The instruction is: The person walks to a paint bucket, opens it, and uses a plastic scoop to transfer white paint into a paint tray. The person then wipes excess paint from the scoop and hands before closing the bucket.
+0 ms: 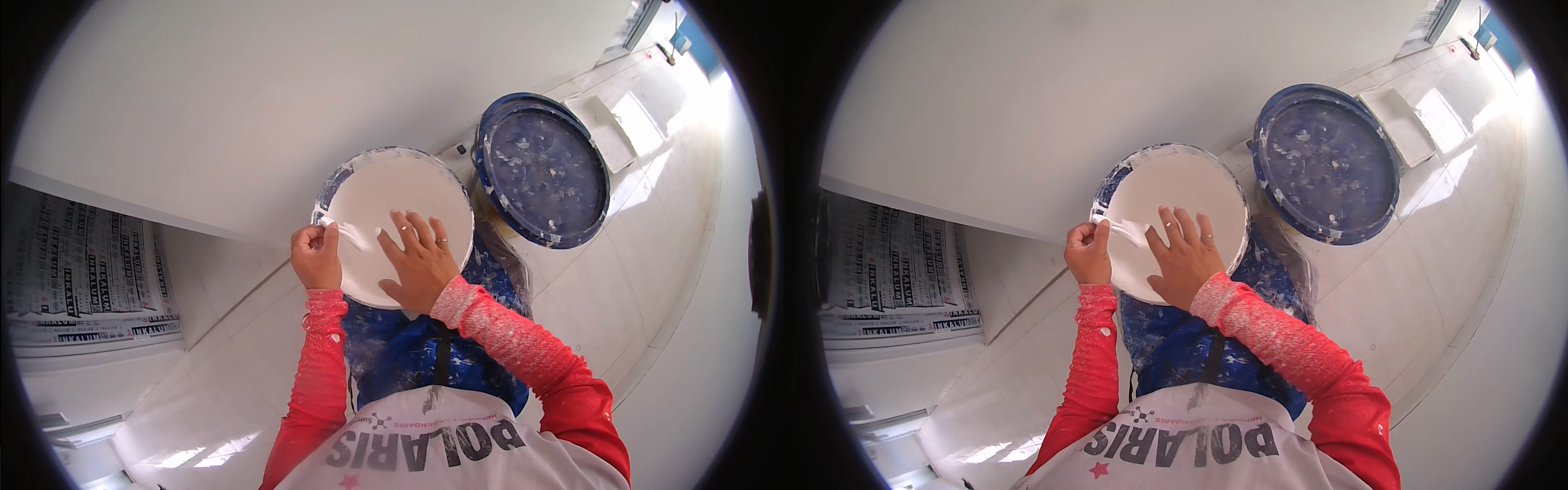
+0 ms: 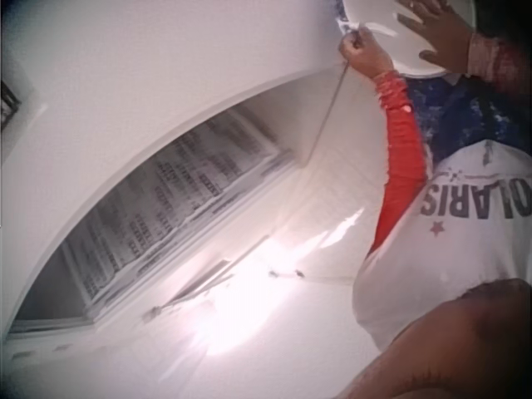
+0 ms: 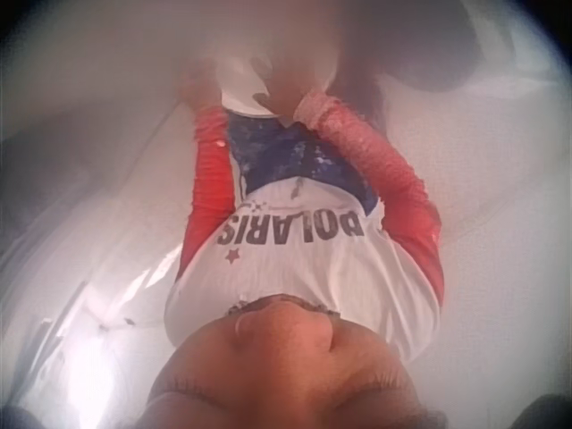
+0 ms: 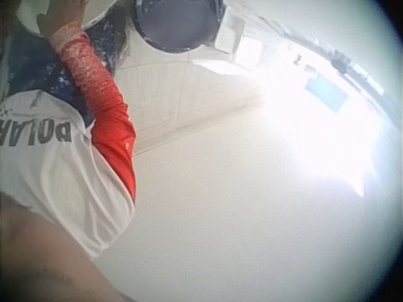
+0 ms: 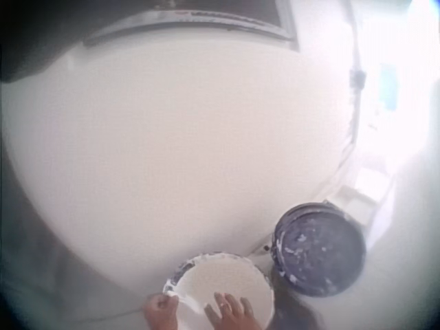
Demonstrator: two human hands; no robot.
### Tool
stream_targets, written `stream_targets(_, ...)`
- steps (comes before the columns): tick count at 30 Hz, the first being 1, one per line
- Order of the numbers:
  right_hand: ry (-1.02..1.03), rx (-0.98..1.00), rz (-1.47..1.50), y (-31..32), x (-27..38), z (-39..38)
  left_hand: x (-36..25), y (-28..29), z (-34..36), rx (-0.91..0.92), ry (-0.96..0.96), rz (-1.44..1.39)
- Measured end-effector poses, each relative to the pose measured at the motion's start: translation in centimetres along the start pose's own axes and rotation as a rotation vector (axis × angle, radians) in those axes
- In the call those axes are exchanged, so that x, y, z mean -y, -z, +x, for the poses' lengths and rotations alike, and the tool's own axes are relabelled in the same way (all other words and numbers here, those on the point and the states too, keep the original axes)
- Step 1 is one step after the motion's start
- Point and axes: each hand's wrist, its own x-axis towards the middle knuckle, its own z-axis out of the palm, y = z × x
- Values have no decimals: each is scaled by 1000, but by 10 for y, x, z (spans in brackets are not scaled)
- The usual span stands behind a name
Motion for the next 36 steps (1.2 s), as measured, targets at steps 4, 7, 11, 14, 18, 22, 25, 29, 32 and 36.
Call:
stream_targets(4,-92,-24,119,-38,26,20,0,-3,2,-3,-100,105)
stream_targets(7,-130,-71,163,-52,34,25,-3,-1,2,25,-25,183)
stream_targets(11,-195,1,327,-57,43,34,-16,-4,8,22,37,198)
stream_targets(14,-268,-16,342,-62,51,38,-23,-11,8,-4,18,201)
stream_targets(18,-255,-176,346,-68,53,43,-25,-18,7,-46,-3,176)
stream_targets(22,-239,-201,310,-74,50,48,-27,-22,5,-45,-10,147)
stream_targets(25,-235,-227,214,-80,50,56,-30,-25,4,-71,12,109)
stream_targets(29,-253,-243,118,-90,52,60,-32,-25,7,-96,29,95)
stream_targets(32,-240,-243,88,-96,50,58,-32,-26,8,-120,28,72)
stream_targets(36,-232,-193,-186,-102,46,55,-30,-26,11,-163,-31,85)
